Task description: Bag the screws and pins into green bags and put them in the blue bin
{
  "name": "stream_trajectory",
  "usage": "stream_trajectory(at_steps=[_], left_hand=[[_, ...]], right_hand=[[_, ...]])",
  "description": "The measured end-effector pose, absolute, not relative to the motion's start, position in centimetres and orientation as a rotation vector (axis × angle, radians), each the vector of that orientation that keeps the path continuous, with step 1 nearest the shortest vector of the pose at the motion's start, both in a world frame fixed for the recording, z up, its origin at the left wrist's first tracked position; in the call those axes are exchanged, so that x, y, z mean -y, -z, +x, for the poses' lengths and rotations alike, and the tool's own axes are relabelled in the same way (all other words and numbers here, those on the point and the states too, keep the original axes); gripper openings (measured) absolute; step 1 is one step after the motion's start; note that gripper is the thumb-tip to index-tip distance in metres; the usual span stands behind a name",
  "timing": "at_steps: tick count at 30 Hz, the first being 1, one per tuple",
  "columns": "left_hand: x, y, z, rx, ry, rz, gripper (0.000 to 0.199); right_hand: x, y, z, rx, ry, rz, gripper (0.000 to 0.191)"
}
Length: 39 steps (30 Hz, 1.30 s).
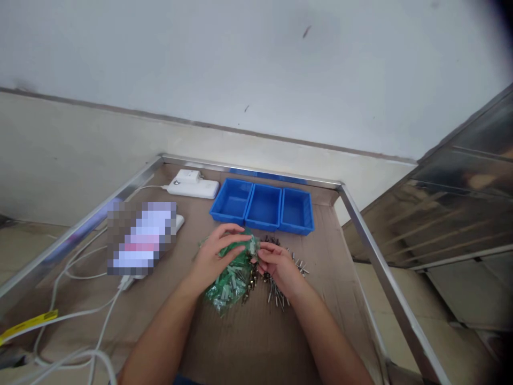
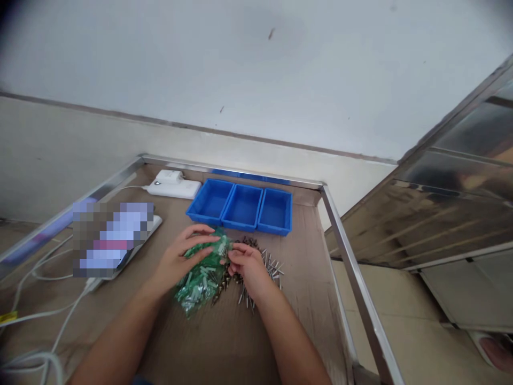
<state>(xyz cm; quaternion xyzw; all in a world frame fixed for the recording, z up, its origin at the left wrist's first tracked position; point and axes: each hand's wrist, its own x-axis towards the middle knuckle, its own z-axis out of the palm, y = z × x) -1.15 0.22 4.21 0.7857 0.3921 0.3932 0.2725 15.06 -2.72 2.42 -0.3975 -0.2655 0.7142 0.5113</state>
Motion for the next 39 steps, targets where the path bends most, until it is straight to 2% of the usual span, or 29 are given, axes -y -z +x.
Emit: stream_trajectory(at_steps=[5, 10, 14, 21, 24, 26, 28, 30, 33, 36, 39], left_hand=[[-0.2, -4.0, -0.9, -1.110, -1.067, 2.078, 0.009], [-0.4, -3.1, -0.5, -1.225, -1.106, 1.729, 0.013], [-0.9, -2.5, -0.3, -1.128, -1.055, 1.356, 0.022], [-0.5, -2.0, 1.5, -0.882, -0.880, 1.216, 0.017], [-0.3, -1.7, 2.1, -0.807, -0.828, 1.219, 0.020], [-0.1, -1.8, 2.1, -0.780, -0.820, 1.198, 0.025], [-0.1, -2.1, 1.9, -0.796, -0.814, 1.171, 0.029], [0.0, -2.5, 1.6, -0.840, -0.806, 1.160, 0.028], [0.0, -3.0, 1.0, -0.896, -0.814, 1.157, 0.022], [0.0, -3.2, 0.5, -0.915, -0.862, 1.159, 0.025], [0.1, -3.1, 0.2, -0.966, -0.918, 1.242, 0.026]], right_hand=[[2.9, -2.9, 15.0, 0.651, -1.794, -0.940, 0.028], [3.1, -3.1, 15.0, 0.737, -1.747, -0.909, 0.028], [3.1, -2.8, 15.0, 0.886, -1.517, -1.054, 0.021], [3.6, -3.7, 15.1, 1.243, -0.917, -1.272, 0.014], [3.8, -3.8, 15.0, 1.364, -0.822, -1.243, 0.017], [4.0, -3.7, 14.9, 1.378, -0.785, -1.231, 0.026], [4.0, -3.6, 14.9, 1.380, -0.764, -1.243, 0.038], [3.9, -3.5, 15.0, 1.386, -0.746, -1.272, 0.040], [3.5, -3.0, 15.3, 1.345, -0.738, -1.336, 0.023], [3.0, -2.1, 15.4, 1.207, -0.860, -1.371, 0.010], [2.8, -1.5, 15.2, 1.019, -1.191, -1.321, 0.014]])
